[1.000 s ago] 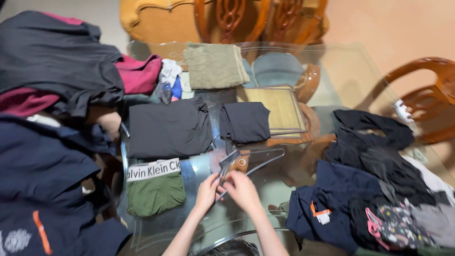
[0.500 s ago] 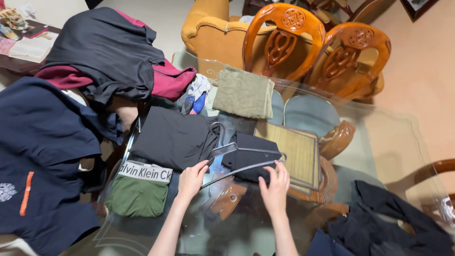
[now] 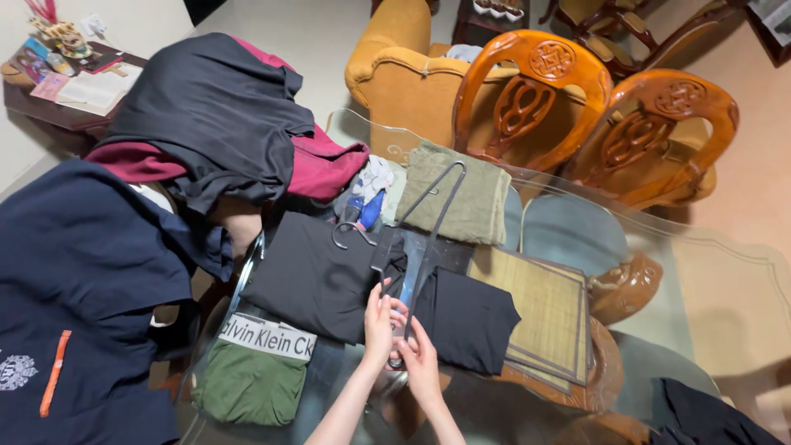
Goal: The person is folding various items of clothing on a glass table.
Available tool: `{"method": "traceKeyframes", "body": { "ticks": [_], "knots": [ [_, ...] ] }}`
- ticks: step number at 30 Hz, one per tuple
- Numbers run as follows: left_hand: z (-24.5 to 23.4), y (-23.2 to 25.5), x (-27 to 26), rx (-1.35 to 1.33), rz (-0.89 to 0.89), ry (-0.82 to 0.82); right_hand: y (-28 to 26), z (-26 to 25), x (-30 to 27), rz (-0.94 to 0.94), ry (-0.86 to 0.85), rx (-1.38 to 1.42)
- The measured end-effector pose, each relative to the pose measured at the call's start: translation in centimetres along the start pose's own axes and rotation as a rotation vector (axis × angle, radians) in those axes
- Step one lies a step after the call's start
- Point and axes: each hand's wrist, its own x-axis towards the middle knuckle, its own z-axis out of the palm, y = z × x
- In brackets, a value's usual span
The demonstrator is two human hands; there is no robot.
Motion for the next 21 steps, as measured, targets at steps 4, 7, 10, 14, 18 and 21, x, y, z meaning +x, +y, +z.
{"method": "traceKeyframes", "body": {
  "ticks": [4,7,10,14,18,21],
  "knots": [
    [-1.9,1.6,3.0,0.313,0.176,-0.021,-0.7,-1.1,4.3,0.006,0.099,0.056],
    [-4.1,2.7,5.0,0.826,0.430,0.015,-2.6,-1.3,7.6,-0.048,0.087,-0.010],
    [-5.5,3.3,8.5,1.065,0.540,0.036,-3.8,-1.5,11.7,-0.051,0.141,0.001],
    [-4.0,5.8,13.8,1.113,0.603,0.073,-4.3,-1.7,17.1,-0.118,0.268,-0.033],
    [-1.3,5.4,19.8,1.205,0.621,0.141,-4.3,-1.1,22.3,-0.204,0.302,-0.016],
    [-0.8,0.6,25.5,1.301,0.514,0.172,-4.1,-0.2,25.5,-0.201,0.315,0.037]
  ]
}}
